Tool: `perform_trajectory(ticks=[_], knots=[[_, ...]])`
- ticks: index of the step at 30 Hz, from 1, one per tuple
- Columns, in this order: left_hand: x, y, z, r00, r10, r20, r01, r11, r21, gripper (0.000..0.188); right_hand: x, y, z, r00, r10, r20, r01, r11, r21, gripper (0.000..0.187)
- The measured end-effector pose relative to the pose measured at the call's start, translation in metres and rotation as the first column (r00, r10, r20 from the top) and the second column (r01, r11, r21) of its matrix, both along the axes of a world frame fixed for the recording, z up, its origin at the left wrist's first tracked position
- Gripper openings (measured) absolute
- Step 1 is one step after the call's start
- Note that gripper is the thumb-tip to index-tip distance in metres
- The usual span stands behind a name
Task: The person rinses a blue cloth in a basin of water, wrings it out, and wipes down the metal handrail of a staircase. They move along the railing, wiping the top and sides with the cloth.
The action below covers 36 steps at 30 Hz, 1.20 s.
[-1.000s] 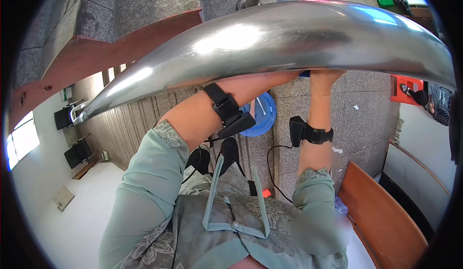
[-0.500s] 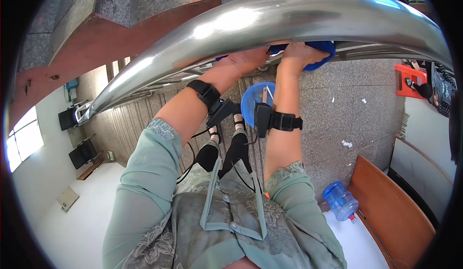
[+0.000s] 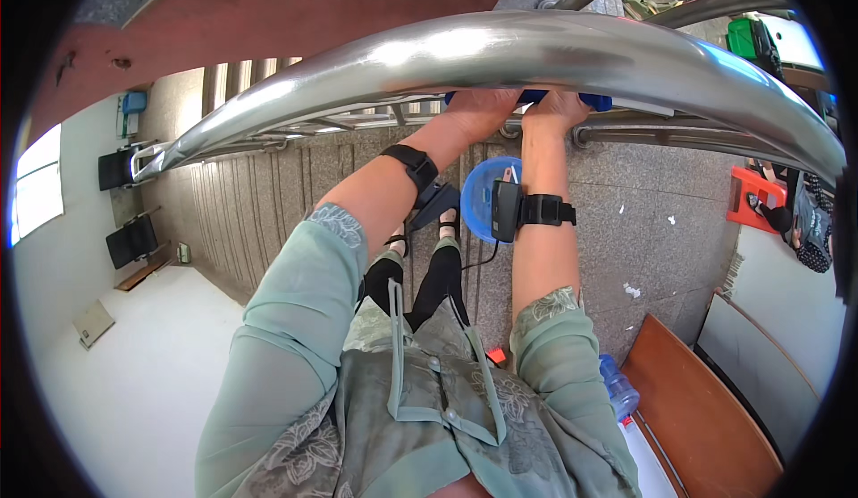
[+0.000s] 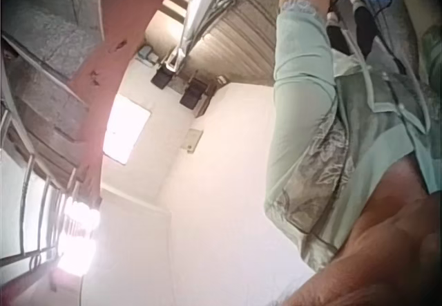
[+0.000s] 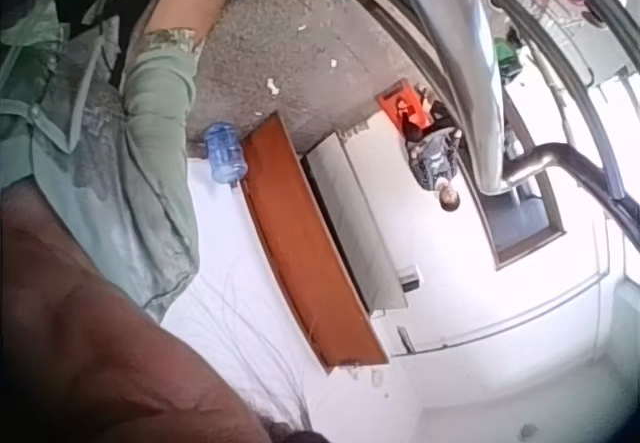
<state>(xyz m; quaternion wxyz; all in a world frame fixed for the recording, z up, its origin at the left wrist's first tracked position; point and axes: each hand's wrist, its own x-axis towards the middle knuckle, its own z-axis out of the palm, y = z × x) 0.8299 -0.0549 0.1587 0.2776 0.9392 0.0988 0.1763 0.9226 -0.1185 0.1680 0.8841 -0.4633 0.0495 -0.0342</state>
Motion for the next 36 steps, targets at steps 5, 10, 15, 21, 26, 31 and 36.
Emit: perform_trajectory(ticks=[5, 10, 15, 21, 26, 31, 36], knots=[[-0.004, -0.001, -0.008, 1.0, 0.009, 0.007, -0.01, 0.995, 0.101, 0.054, -0.01, -0.001, 0.014, 0.994, 0.023, -0.108, -0.029, 0.998, -0.054, 0.039], [-0.004, -0.006, -0.003, 0.99, 0.046, 0.136, -0.067, 0.985, 0.157, 0.056, -0.007, -0.007, 0.026, 0.984, 0.101, -0.148, -0.1, 0.995, 0.019, 0.041], [0.003, -0.003, 0.015, 0.994, -0.099, 0.036, 0.095, 0.992, 0.086, 0.061, 0.013, -0.022, 0.03, 0.944, 0.152, -0.292, -0.103, 0.979, 0.175, 0.043], [0.059, -0.035, 0.039, 0.982, -0.152, 0.112, 0.129, 0.973, 0.19, 0.063, 0.069, -0.055, 0.055, 0.968, 0.082, -0.236, -0.065, 0.995, 0.077, 0.043], [0.085, -0.051, 0.039, 0.97, -0.212, 0.118, 0.196, 0.971, 0.136, 0.056, 0.073, -0.086, 0.046, 0.962, 0.213, -0.171, -0.223, 0.974, -0.039, 0.048], [0.078, -0.052, 0.033, 0.891, -0.204, 0.405, 0.16, 0.977, 0.139, 0.048, 0.062, -0.103, 0.027, 0.994, 0.042, 0.104, 0.024, 0.824, -0.566, 0.055], [0.068, -0.061, 0.057, 0.832, -0.294, 0.469, 0.261, 0.956, 0.136, 0.048, 0.037, -0.138, 0.029, 0.991, 0.084, 0.102, -0.034, 0.909, -0.415, 0.039]])
